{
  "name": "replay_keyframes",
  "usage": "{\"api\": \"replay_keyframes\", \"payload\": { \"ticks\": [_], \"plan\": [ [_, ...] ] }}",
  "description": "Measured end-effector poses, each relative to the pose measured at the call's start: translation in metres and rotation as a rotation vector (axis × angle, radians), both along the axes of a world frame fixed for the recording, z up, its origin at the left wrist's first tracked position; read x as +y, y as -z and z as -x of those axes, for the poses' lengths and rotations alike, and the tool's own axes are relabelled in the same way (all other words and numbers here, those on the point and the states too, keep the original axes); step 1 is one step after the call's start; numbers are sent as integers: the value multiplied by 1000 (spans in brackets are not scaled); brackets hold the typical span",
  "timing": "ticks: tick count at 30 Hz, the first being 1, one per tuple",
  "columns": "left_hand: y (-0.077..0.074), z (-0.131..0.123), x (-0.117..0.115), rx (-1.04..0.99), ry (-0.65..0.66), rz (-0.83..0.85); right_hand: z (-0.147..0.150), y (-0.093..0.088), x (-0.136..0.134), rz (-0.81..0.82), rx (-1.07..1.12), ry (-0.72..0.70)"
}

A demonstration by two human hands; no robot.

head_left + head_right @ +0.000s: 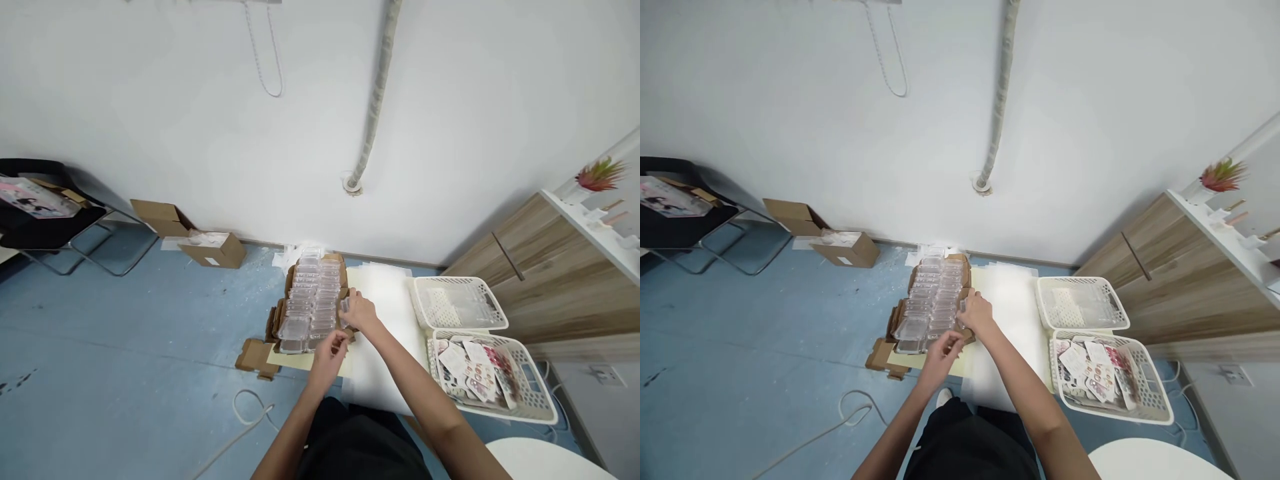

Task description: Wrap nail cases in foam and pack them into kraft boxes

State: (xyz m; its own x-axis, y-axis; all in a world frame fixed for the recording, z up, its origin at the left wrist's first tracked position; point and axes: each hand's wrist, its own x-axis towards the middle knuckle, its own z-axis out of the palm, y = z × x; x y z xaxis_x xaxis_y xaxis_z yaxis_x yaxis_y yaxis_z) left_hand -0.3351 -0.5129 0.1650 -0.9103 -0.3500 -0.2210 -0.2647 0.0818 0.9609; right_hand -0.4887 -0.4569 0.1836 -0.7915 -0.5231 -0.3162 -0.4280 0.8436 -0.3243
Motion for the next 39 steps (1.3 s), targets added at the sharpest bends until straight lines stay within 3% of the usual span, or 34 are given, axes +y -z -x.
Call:
{"api": "replay_keyframes", "payload": {
  "ticks": [4, 8, 11, 14, 17, 19, 23, 28, 32, 36, 39],
  "plan": [
    [-7, 26, -14, 158, -38, 502, 7, -11, 17, 83, -50, 84],
    [1, 49, -15, 209, 24, 805, 25, -24, 49, 239, -133, 195],
    [2, 67, -4, 226, 53, 965, 52, -34, 93, 313, -176, 306],
    [-1, 83, 13, 247, 78, 1015, 83, -34, 154, 230, -29, 446],
    [-2, 93, 31, 247, 89, 1006, 111, -15, 213, 9, 108, 582],
    [-1, 97, 39, 235, 87, 996, 124, 7, 243, -84, 71, 602],
    [2, 98, 42, 204, 49, 995, 143, 51, 272, 5, -198, 646],
    [-2, 87, 33, 209, 25, 901, 153, 71, 277, -45, -289, 616],
    [-6, 57, 34, 219, 44, 643, 148, 71, 259, -171, -227, 608],
    [10, 6, 38, 85, -109, 247, 138, 58, 196, -138, 173, 505],
    [33, -28, 34, -50, -417, -92, 131, 39, 114, 135, 283, 167]
  ]
}}
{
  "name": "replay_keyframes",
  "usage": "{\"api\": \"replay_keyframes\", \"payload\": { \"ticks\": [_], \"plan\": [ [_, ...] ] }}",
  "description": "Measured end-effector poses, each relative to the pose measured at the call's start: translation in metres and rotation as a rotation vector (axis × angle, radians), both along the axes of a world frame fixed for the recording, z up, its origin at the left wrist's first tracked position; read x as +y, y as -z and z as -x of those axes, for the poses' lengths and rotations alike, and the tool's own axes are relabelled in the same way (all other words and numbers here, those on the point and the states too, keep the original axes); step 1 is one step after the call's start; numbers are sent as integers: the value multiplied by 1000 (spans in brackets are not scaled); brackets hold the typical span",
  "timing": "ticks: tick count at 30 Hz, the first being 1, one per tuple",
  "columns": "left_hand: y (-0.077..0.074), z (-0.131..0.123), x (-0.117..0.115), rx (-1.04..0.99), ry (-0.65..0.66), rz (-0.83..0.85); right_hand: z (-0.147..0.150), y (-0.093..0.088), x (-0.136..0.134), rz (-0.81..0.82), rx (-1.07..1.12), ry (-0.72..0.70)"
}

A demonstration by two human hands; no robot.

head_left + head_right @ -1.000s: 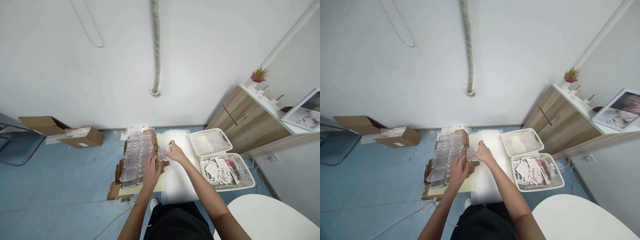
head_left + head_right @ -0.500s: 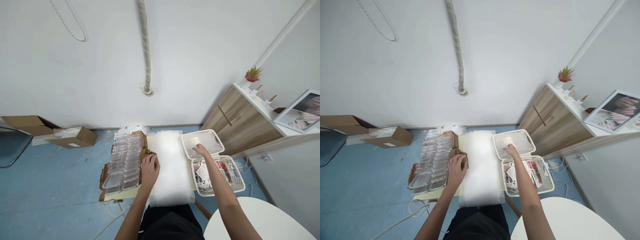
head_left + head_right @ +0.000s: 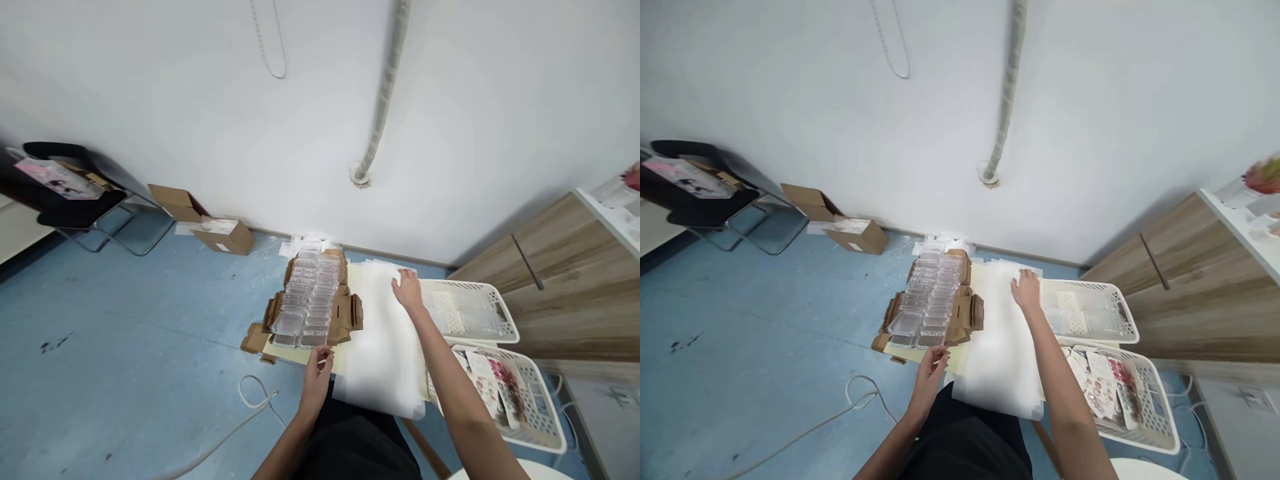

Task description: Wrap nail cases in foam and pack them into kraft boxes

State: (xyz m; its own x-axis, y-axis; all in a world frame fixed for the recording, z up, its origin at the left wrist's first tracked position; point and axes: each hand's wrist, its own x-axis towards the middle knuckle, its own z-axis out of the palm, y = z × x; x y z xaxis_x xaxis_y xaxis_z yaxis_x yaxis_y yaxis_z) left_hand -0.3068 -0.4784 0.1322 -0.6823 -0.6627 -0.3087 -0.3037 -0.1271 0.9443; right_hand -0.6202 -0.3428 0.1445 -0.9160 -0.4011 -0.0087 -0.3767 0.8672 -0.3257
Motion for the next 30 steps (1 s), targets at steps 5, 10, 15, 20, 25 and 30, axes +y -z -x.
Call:
{"api": "replay_keyframes", "payload": {
  "ticks": [5, 10, 15, 20, 25, 30],
  "plan": [
    [17, -21, -11, 11, -426, -442, -11, -27, -139, 212, -128, -446],
    [4, -11, -9, 114, -503, -609, -18, -31, -200, 9, -310, -569],
    [1, 5, -4, 140, -473, -615, -22, -26, -201, -79, -311, -558],
    [12, 24, -12, 176, -432, -595, -26, -28, -192, -54, -383, -612],
    [20, 33, -19, 113, -393, -499, -32, -32, -185, -53, -468, -576],
    [16, 33, -13, 131, -373, -517, -38, -33, -176, -59, -566, -556]
  ]
}}
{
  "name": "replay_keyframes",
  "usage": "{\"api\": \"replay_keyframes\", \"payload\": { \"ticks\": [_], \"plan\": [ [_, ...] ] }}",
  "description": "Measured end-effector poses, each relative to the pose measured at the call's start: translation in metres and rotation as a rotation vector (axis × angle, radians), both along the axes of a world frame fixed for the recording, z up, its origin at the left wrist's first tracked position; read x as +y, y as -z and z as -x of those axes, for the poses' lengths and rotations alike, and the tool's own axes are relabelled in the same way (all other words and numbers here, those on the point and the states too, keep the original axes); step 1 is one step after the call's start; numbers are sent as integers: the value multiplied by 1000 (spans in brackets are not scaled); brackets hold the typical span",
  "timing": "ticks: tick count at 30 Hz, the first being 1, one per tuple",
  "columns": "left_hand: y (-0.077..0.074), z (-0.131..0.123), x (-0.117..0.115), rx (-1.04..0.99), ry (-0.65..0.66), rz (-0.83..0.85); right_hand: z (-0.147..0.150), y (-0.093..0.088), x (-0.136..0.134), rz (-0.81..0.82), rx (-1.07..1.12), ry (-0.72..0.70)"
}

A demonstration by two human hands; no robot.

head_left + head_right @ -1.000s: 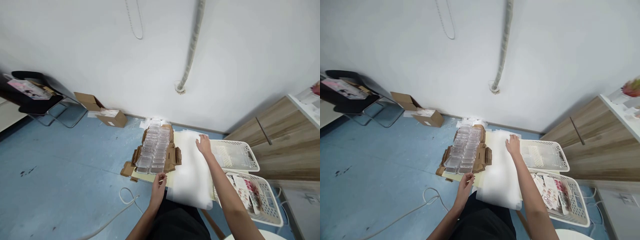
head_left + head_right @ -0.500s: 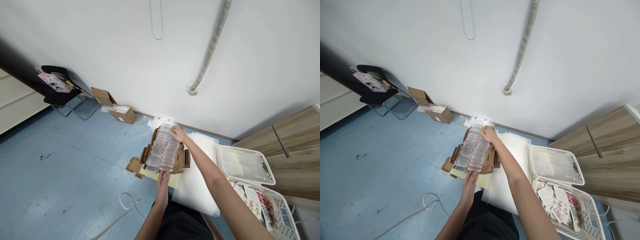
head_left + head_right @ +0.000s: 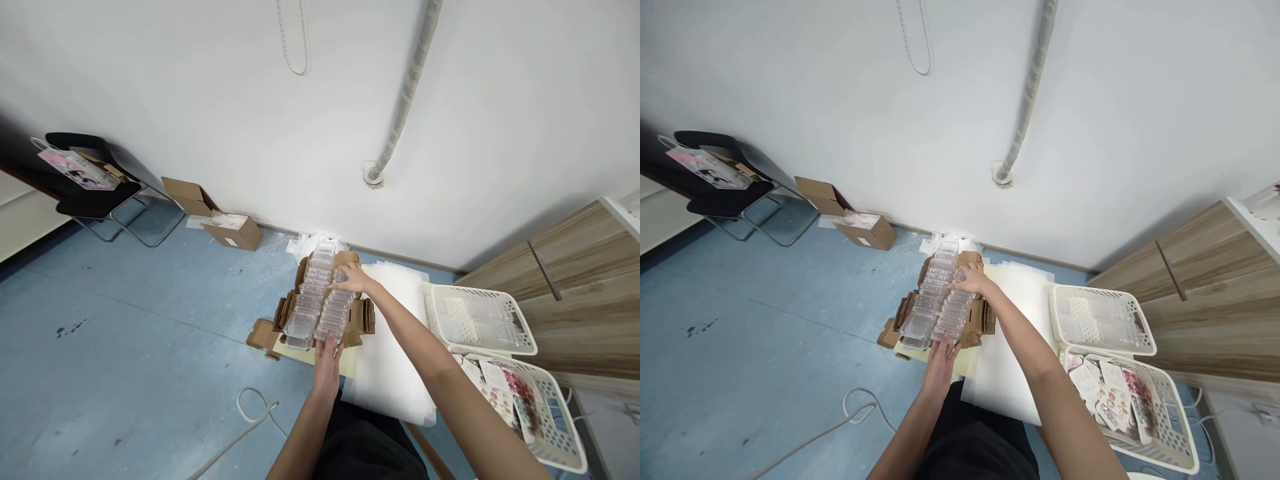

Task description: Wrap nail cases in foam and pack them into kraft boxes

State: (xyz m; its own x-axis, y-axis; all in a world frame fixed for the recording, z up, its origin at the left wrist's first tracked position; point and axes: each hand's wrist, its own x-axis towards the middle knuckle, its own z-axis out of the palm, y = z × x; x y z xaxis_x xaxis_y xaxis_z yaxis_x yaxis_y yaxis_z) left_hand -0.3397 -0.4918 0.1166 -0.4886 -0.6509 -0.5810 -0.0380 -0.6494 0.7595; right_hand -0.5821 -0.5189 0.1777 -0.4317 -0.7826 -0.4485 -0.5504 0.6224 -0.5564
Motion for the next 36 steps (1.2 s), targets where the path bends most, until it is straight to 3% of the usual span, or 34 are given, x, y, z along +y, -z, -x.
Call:
{"api": "replay_keyframes", "payload": {
  "ticks": [8, 16, 20, 25, 28, 31, 36],
  "plan": [
    [-17, 2, 5, -15, -10, 61, -17, -17, 20, 77, 64, 70],
    [-42, 7, 13, -16, 116, 227, -19, -49, 51, 248, 183, 172],
    [-63, 35, 24, 99, 253, 249, 3, -69, 96, 321, 319, 276],
    [-80, 98, 61, 219, 561, 290, 46, -83, 199, 279, 455, 548],
    [-79, 143, 89, 227, 726, 313, 63, -74, 267, 223, 478, 789],
    [-69, 188, 115, 226, 862, 345, 70, -51, 324, 194, 463, 1014],
    [-41, 255, 143, 208, 1024, 446, 77, 2, 378, 140, 372, 1288]
  ]
}}
